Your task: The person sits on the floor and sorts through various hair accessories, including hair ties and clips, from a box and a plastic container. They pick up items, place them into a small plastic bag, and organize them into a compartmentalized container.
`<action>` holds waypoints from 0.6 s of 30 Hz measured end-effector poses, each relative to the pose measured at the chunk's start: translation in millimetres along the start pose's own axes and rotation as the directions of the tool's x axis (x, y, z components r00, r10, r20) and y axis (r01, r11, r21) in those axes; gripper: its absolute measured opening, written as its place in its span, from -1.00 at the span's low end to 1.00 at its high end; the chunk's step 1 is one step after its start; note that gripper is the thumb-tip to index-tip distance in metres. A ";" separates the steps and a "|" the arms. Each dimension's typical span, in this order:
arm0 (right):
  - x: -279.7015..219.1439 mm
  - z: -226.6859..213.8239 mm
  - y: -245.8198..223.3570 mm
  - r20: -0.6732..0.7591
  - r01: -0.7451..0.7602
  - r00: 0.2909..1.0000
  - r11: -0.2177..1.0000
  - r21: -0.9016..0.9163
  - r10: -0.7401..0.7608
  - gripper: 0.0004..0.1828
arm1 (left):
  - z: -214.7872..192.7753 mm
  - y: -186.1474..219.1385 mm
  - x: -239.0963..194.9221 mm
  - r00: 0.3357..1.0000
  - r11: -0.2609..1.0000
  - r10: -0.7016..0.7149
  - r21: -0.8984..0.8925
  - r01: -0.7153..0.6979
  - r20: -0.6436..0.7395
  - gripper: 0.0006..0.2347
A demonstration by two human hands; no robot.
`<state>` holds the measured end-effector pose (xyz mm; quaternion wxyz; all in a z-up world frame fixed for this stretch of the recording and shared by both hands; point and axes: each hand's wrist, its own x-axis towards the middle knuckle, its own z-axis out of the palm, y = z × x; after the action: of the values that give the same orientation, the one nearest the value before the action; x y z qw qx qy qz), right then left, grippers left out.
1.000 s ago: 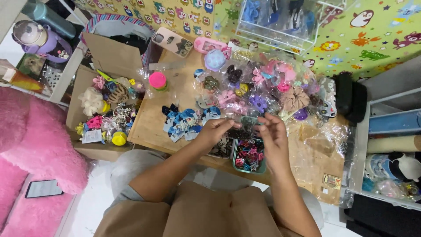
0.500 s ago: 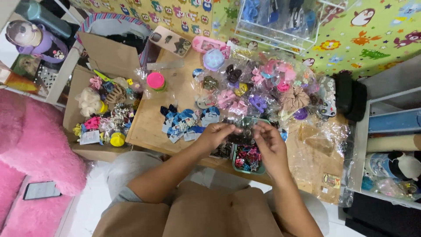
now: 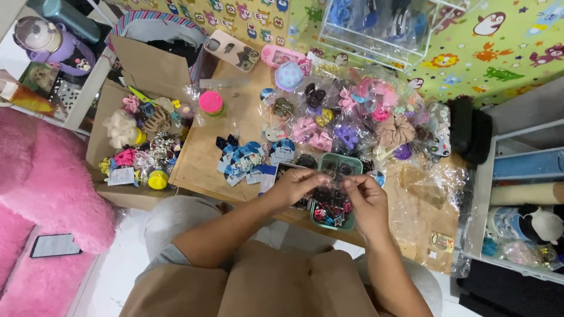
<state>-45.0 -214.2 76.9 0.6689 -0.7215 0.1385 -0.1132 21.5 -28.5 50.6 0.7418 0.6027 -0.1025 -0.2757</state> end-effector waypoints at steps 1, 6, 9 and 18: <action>-0.5 -1.3 0.3 -0.004 -0.003 1.000 1.000 0.002 0.003 -0.94 | 2.5 2.2 -0.1 1.000 1.000 -0.004 0.002 0.004 0.004 -0.74; -5.7 -7.0 -4.7 -0.040 0.008 0.999 0.999 0.050 -0.006 -0.94 | 11.6 13.6 -7.0 1.000 1.000 0.005 0.000 -0.005 -0.017 -0.79; -17.1 -6.4 -14.0 -0.032 -0.023 0.999 0.999 0.037 0.025 -0.86 | 17.1 12.6 -5.1 0.999 1.000 0.000 -0.015 -0.001 -0.033 -0.79; -22.7 -31.0 8.9 -0.066 -0.065 0.996 0.998 0.025 0.066 -0.91 | 23.3 -26.7 9.6 0.990 0.990 -0.136 -0.022 0.137 0.033 -0.78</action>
<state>-77.5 -235.7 71.0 0.6755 -0.7047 0.1829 -0.1168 10.6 -56.3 29.3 0.7268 0.5949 -0.0693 -0.3363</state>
